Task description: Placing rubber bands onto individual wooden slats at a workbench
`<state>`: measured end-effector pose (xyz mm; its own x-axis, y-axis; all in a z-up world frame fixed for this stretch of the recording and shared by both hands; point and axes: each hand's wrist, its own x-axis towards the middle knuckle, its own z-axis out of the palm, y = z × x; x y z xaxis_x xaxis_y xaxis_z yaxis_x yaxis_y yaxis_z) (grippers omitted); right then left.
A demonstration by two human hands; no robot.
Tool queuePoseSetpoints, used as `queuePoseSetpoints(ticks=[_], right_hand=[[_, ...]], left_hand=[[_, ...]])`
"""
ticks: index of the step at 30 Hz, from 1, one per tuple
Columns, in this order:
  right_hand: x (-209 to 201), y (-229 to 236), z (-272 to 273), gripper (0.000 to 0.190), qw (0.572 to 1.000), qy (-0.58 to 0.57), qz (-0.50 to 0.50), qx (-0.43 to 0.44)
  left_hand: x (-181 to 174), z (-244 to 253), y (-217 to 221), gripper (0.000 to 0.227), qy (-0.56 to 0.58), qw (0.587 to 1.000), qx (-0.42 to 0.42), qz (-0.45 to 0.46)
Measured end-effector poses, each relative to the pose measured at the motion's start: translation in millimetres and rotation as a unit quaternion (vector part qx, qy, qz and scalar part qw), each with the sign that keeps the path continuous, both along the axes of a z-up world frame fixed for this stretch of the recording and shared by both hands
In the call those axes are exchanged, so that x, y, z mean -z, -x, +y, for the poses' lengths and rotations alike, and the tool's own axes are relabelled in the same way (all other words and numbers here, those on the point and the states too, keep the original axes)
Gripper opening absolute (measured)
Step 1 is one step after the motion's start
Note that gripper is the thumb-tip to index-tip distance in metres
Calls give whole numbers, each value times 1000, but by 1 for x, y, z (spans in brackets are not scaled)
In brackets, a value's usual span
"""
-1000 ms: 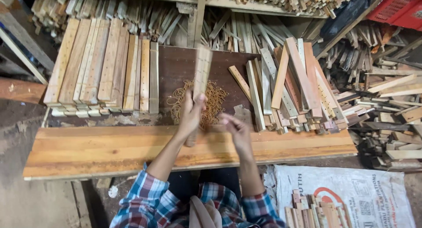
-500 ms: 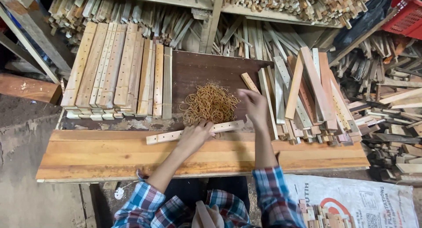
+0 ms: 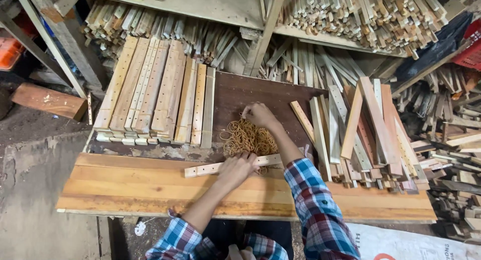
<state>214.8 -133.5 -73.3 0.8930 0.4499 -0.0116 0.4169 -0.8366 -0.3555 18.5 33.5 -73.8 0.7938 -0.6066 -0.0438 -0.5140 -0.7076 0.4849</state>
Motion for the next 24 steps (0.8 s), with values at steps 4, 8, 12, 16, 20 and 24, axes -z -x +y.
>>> queuePoseSetpoints(ticks=[4, 8, 12, 16, 20, 24], right_hand=[[-45, 35, -11, 22, 956, -254, 118, 82], [-57, 77, -32, 22, 817, -489, 247, 181], [-50, 112, -66, 26, 721, -564, 324, 238], [-46, 151, -105, 22, 767, -564, 184, 246], [-81, 205, -116, 31, 896, -372, 105, 219], [-61, 203, -105, 45, 860, -408, 235, 195]], left_hand=[[-5, 0, -1, 31, -3, 1000, -1, -7], [-18, 3, 2, 33, -5, 1000, 2, 28], [-29, 4, 6, 32, -18, 1000, -8, 18], [-25, 8, 7, 34, -13, 1000, -7, -28], [-18, 11, 9, 35, 7, 997, 4, -73], [-51, 13, 17, 34, 15, 996, 5, -86]])
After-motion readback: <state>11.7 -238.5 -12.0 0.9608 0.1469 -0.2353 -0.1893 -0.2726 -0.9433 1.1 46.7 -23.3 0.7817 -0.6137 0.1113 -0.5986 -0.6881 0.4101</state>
